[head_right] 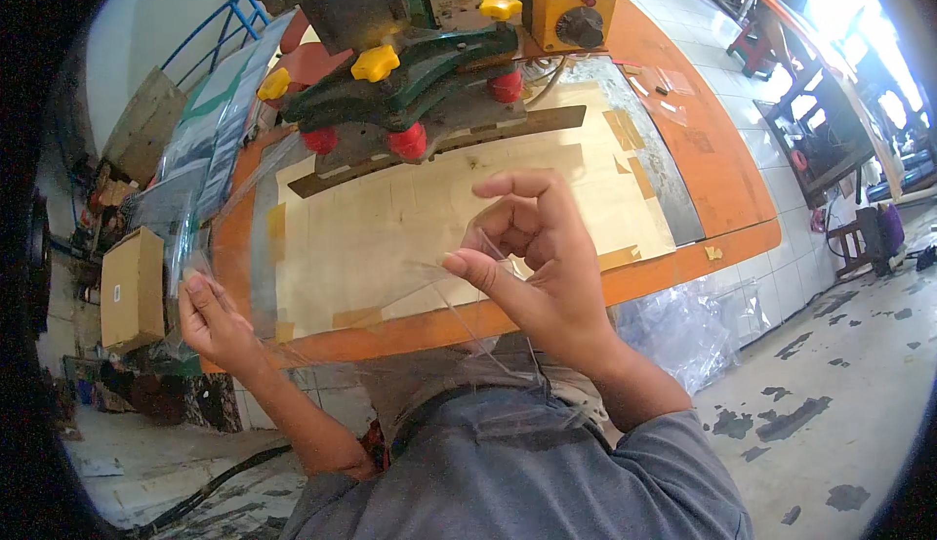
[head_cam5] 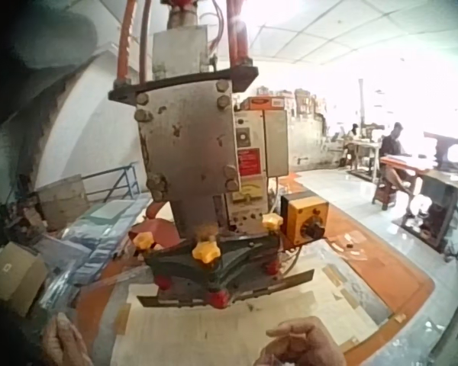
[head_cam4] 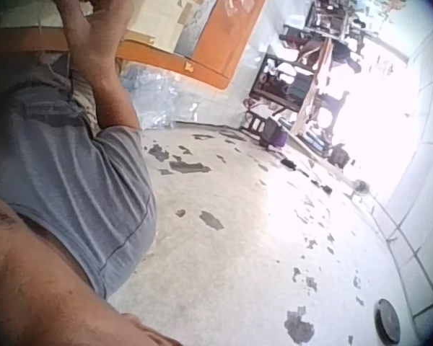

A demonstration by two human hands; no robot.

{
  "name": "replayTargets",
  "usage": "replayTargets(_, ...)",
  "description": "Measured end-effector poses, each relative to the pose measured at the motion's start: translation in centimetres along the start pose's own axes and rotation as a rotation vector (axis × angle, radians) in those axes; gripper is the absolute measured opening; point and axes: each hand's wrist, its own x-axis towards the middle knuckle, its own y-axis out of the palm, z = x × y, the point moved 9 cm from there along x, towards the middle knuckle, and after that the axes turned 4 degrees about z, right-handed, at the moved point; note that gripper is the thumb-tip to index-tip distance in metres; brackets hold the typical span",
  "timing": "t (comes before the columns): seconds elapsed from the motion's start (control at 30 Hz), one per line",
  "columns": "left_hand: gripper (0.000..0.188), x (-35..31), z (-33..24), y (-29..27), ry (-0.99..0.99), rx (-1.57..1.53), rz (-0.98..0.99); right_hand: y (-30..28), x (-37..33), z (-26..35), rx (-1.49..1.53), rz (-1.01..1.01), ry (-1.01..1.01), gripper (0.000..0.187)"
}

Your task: The person folds, creases, and opens clear plastic sheets by hand on a workbench to assemble boxes.

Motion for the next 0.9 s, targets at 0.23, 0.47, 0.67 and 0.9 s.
replayTargets(0.23, 0.027, -1.1, 0.9, -0.6, -0.012, -0.010, -0.003, -0.8, 0.1, -1.1, -0.016, -0.040, 0.115, 0.034)
replayTargets(0.47, 0.042, -2.4, 1.0, 0.0, -0.049, 0.069, -0.157, -1.7, -0.3, -2.6, 0.030, -0.089, 0.134, 0.024)
replayTargets(0.67, 0.037, -3.5, 1.6, -0.5, -0.048, 0.008, -0.112, -1.8, -0.5, -2.7, 0.072, -0.110, 0.173, 0.019)
replayTargets(0.9, 0.036, -3.9, 0.9, 0.4, -0.041, 0.060, -0.100, -1.9, -0.6, -2.9, 0.129, -0.118, 0.173, 0.015)
